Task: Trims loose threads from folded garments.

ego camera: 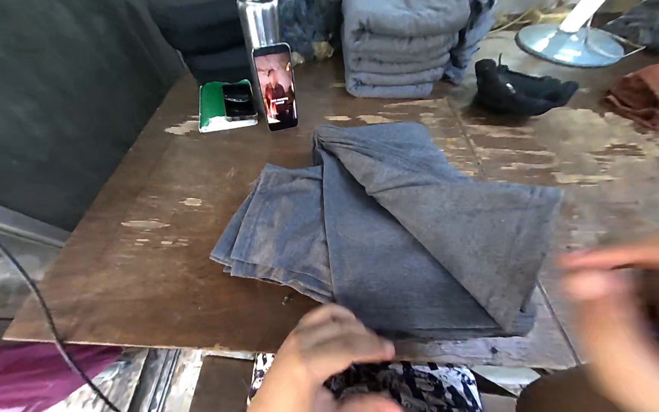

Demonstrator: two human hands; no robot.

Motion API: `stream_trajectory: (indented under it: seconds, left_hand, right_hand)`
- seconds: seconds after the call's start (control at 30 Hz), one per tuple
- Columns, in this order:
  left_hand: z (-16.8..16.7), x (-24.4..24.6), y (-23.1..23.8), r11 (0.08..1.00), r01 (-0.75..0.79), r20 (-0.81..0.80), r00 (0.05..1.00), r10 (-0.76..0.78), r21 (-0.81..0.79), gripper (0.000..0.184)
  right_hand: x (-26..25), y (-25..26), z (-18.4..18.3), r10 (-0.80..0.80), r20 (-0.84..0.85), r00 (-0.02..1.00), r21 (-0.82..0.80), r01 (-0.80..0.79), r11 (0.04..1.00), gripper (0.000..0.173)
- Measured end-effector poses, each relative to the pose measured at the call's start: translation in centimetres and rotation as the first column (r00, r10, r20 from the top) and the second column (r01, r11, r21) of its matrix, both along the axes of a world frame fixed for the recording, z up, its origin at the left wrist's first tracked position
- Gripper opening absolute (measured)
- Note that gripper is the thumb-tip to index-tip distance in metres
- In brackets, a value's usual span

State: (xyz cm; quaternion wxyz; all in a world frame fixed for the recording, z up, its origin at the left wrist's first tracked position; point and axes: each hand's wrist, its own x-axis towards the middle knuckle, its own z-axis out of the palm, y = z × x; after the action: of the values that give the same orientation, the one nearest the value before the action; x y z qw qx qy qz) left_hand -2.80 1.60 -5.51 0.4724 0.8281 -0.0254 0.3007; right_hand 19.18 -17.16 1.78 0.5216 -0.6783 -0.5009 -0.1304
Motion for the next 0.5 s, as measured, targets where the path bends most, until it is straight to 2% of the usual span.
stream_trajectory:
  seconds: [0.07,0.1,0.17,0.27,0.4,0.5]
  left_hand:
    - [-1.1,1.5,-0.2,0.948,-0.237,-0.015,0.969,0.245,0.215,0.030]
    - [-1.7,2.2,-0.3,0.916,-0.305,0.013,0.950,0.312,0.261,0.021]
    - [-2.3,2.9,-0.5,0.906,-0.351,0.108,0.936,0.335,0.235,0.011]
    - [-2.4,2.9,-0.8,0.912,-0.375,0.179,0.921,0.345,0.168,0.010]
    - [-2.0,2.9,-0.8,0.852,-0.503,0.204,0.858,0.472,0.147,0.016]
    - [-1.4,3.9,-1.4,0.865,-0.489,0.182,0.866,0.465,0.115,0.018]
  right_hand:
    - [-1.9,1.3,-2.7,0.252,0.033,0.967,-0.229,-0.238,0.944,0.022]
    - [-2.6,2.2,-3.9,0.295,0.052,0.954,-0.293,-0.268,0.918,0.021]
    - [-3.2,3.5,-5.9,0.286,0.045,0.957,-0.291,-0.261,0.920,0.014]
    - [-3.5,3.9,-7.0,0.284,-0.048,0.958,-0.132,-0.288,0.949,0.012]
    - [-3.2,3.9,-5.7,0.420,-0.206,0.884,0.163,-0.393,0.905,0.022]
    - [-2.6,4.3,-4.3,0.348,-0.181,0.920,0.261,-0.296,0.919,0.024]
